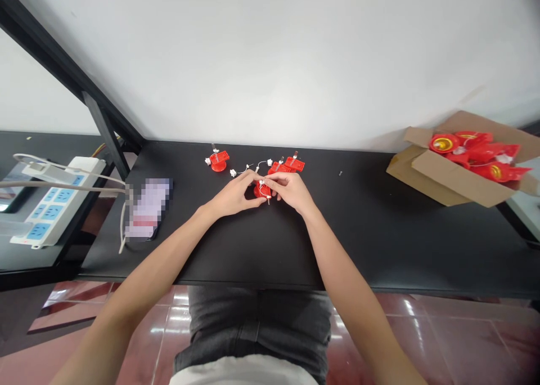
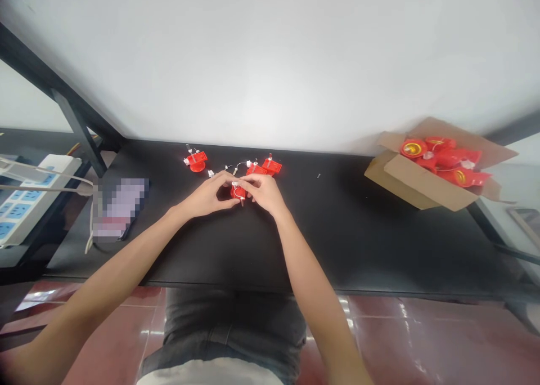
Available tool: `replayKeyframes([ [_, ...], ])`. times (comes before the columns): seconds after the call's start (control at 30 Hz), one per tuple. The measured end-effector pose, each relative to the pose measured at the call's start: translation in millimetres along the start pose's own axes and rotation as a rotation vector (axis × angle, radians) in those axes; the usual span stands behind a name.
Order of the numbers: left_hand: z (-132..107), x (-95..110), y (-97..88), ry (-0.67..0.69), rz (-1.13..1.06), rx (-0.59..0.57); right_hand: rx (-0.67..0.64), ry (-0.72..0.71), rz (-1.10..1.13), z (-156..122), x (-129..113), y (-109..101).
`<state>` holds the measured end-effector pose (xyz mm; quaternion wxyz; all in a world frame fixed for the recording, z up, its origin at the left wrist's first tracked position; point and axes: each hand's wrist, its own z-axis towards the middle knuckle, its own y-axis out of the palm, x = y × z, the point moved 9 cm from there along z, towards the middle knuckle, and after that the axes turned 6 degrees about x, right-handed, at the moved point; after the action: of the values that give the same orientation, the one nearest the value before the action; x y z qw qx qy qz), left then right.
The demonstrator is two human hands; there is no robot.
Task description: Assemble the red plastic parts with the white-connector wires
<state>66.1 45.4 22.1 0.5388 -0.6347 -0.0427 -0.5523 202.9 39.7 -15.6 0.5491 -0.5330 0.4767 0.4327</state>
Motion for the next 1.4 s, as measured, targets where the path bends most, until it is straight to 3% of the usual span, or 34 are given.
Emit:
replayKeyframes([
  [0.3,-1,-4,-0.3,-0.024,0.050,0.003,0.101,-0.061,0.015,0,-10,-11],
  [0.93,-1,-1,-1.3,0.015,0.031,0.026,0.047,-0.065,-0.086,-1,-10,-7],
  [1.23,-1,-4,0.4,0.012,0.016,0.022,0.096,-0.215,-0.219,0,-22,-7],
  [1.4,-1,-4,1.0,0.004,-0.008,0.017,0.093,-0.139,-0.146,0,-17,-7],
])
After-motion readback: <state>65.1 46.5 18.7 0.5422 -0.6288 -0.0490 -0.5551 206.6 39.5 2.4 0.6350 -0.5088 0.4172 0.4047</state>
